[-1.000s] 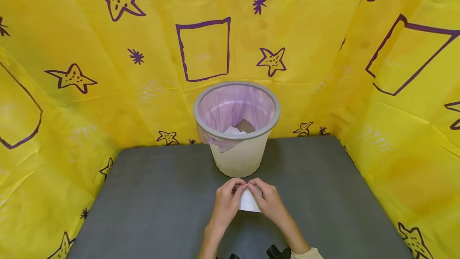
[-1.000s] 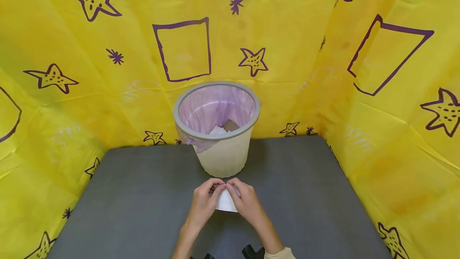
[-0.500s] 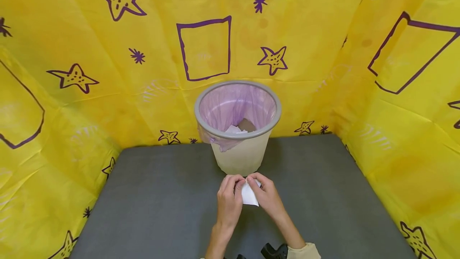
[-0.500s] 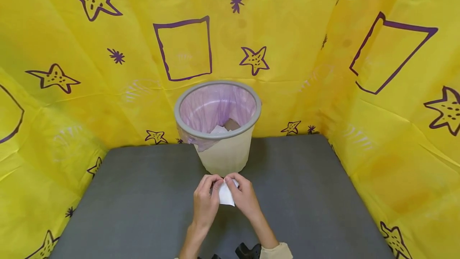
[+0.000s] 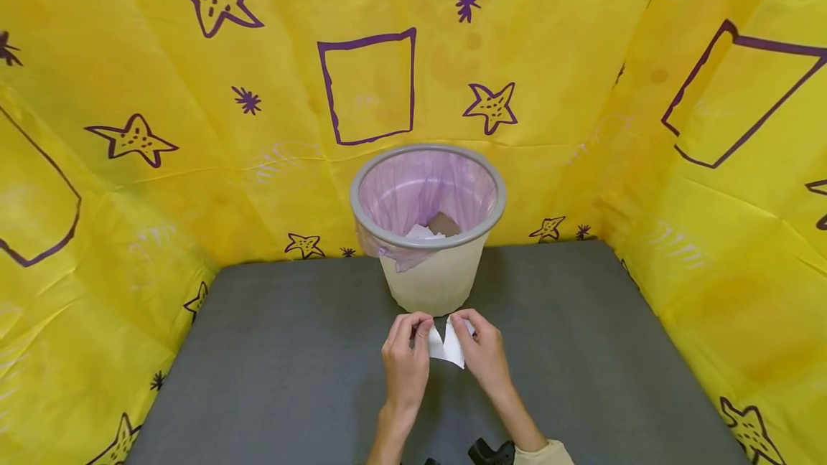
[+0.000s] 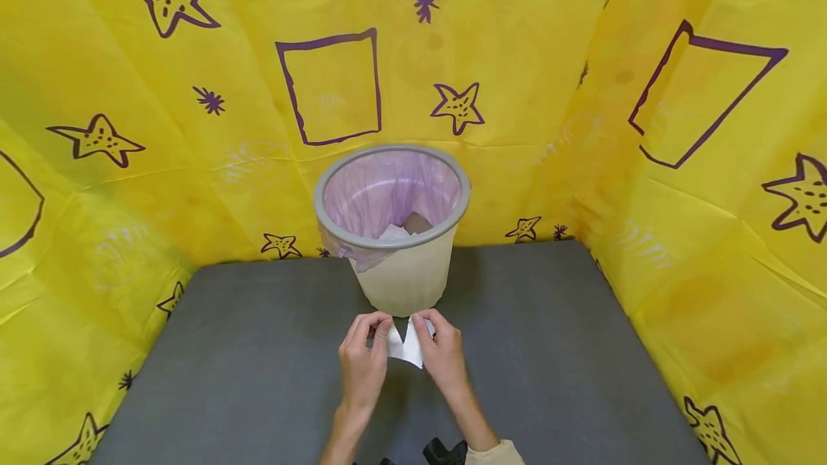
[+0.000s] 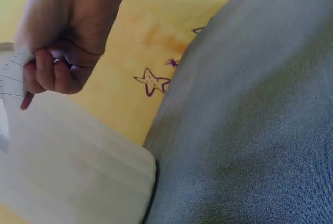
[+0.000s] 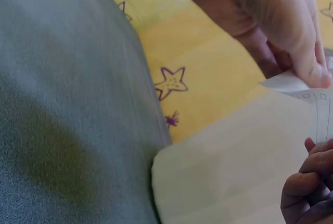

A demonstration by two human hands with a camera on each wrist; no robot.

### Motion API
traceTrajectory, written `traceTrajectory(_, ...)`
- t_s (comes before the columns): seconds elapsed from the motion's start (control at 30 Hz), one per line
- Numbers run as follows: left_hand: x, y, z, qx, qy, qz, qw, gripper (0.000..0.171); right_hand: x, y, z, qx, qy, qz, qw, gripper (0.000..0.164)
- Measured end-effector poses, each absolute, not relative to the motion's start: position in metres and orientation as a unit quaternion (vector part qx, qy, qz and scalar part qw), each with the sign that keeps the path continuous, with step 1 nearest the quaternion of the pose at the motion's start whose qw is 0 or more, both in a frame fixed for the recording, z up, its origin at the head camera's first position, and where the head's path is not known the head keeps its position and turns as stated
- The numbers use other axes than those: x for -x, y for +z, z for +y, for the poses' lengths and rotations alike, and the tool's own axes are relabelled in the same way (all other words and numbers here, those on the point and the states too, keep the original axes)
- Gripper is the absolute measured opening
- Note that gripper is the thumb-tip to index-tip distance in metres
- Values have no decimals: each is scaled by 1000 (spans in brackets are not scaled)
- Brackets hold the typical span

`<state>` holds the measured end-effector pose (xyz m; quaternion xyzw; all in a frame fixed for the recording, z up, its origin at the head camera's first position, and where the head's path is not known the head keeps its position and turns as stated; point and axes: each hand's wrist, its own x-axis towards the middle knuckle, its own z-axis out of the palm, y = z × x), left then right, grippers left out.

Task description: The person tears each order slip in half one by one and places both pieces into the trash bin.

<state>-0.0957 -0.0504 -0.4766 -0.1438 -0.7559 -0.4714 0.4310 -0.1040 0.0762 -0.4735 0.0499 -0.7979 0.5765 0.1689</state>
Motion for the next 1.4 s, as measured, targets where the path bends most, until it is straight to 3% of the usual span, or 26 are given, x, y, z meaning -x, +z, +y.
traceTrajectory(0.3,97,-477,-58,131,-486,-761,409,4,105,-474,77,-80,561,-799,204,9)
traceTrajectory(0.5,99,-477,-89,42,-497,-772,394,3,115,-474,110,-23,548,-801,238,8)
traceTrajectory(0.7,100,-478,-105,30,-473,-789,392,6,117,-476,121,-25,542,-811,216,9)
traceTrajectory(0.83,101,-484,-114,12,-480,-808,340,4,119,-487,130,-21,533,-820,207,9)
traceTrajectory(1.03,103,-498,-155,-82,-462,-847,250,9,124,-504,168,37,490,-848,201,14)
traceTrajectory(1.4,112,-509,-196,-107,-434,-868,217,12,140,-517,194,41,470,-866,163,19)
